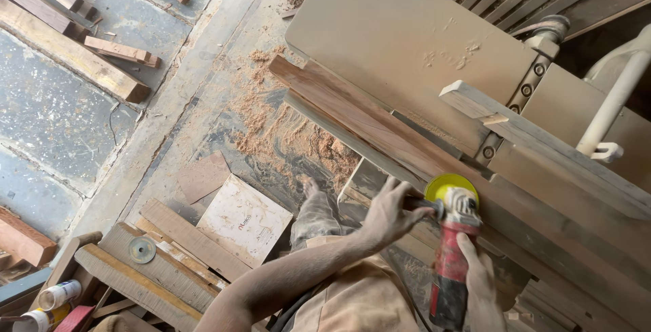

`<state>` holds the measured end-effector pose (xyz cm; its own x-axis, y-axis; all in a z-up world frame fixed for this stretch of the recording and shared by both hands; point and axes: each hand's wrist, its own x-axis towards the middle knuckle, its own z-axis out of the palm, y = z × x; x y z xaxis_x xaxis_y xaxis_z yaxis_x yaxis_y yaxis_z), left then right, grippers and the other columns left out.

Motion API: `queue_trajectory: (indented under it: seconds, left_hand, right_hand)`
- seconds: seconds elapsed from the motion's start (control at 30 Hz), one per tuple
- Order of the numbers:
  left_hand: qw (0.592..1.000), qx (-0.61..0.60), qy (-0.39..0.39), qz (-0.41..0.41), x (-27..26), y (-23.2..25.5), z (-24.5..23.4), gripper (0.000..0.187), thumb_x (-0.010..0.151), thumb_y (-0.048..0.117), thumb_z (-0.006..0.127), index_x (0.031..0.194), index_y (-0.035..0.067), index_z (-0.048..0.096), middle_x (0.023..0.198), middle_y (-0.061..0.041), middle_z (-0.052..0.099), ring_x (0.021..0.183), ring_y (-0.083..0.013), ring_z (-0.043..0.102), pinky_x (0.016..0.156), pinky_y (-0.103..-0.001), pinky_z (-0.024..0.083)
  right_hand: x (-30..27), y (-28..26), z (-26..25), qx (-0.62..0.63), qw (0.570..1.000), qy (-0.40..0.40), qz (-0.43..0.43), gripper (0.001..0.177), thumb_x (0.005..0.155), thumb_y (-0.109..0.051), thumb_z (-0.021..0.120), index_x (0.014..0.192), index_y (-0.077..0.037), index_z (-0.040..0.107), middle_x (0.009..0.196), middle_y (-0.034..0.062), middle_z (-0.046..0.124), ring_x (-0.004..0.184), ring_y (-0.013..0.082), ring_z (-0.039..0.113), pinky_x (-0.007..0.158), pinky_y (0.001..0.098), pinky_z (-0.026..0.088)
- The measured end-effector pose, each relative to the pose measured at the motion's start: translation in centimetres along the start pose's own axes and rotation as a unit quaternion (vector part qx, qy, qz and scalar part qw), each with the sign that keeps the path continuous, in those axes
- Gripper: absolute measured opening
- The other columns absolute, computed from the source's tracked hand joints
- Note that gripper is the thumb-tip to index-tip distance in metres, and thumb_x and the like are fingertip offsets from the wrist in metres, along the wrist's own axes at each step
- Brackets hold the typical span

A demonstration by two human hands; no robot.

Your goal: The person uses a handheld orbital sander to smooth the surface of a long wooden plank resting on a workbench. They move the sander back and forth along the length of the plank, then flip the plank over to sand the other side.

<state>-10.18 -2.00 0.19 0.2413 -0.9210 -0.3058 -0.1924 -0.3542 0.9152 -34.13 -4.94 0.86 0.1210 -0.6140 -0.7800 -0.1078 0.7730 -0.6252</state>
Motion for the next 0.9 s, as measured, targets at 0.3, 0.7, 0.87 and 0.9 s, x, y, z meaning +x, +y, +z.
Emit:
queue_trajectory:
  seconds: [0.3,0.7,0.87,0.9]
  left_hand:
    - [0.992,0.063,0.099,0.038,1.6,-1.2,-8.9,0.049,0.082,0.045,0.085,0.101,0.004,0.069,0.099,-0.012,0.061,0.088,-0.0269,0.069,0.076,-0.039,0.06]
    - [0.979,-0.017,0.193,-0.057,5.7,-8.2,-30.0,0.045,0.085,0.045,0.08,0.103,0.005,0.067,0.104,-0.009,0.063,0.084,-0.0194,0.07,0.073,-0.032,0.063]
    - [0.968,-0.011,0.245,-0.055,7.2,-11.0,-36.8,0.036,0.088,0.039,0.081,0.105,0.009,0.073,0.103,-0.007,0.065,0.086,-0.0172,0.069,0.076,-0.029,0.061]
    - [0.966,0.004,0.256,-0.045,6.8,-11.2,-37.8,0.036,0.088,0.037,0.082,0.105,0.008,0.073,0.103,-0.008,0.065,0.087,-0.0184,0.069,0.076,-0.03,0.061]
  right_hand:
    - [2.5,-2.9,9.2,-0.101,0.995,0.004,-0.006,0.047,0.096,-0.039,0.059,0.121,0.001,0.062,0.082,0.0177,0.068,0.061,0.0284,0.068,0.054,0.0428,0.057]
    - [6.7,-9.6,35.6,-0.227,0.97,-0.092,-0.001,0.051,0.095,-0.043,0.059,0.119,0.002,0.061,0.081,0.0158,0.07,0.061,0.0258,0.07,0.052,0.0395,0.059]
    - [8.7,-10.6,43.9,-0.218,0.96,-0.173,-0.04,0.05,0.094,-0.04,0.063,0.122,0.002,0.062,0.085,0.0127,0.07,0.062,0.0223,0.069,0.056,0.0366,0.059]
    - [8.7,-10.5,45.2,-0.223,0.957,-0.183,-0.044,0.05,0.095,-0.04,0.063,0.123,0.002,0.062,0.085,0.0123,0.069,0.062,0.0217,0.068,0.056,0.0364,0.058]
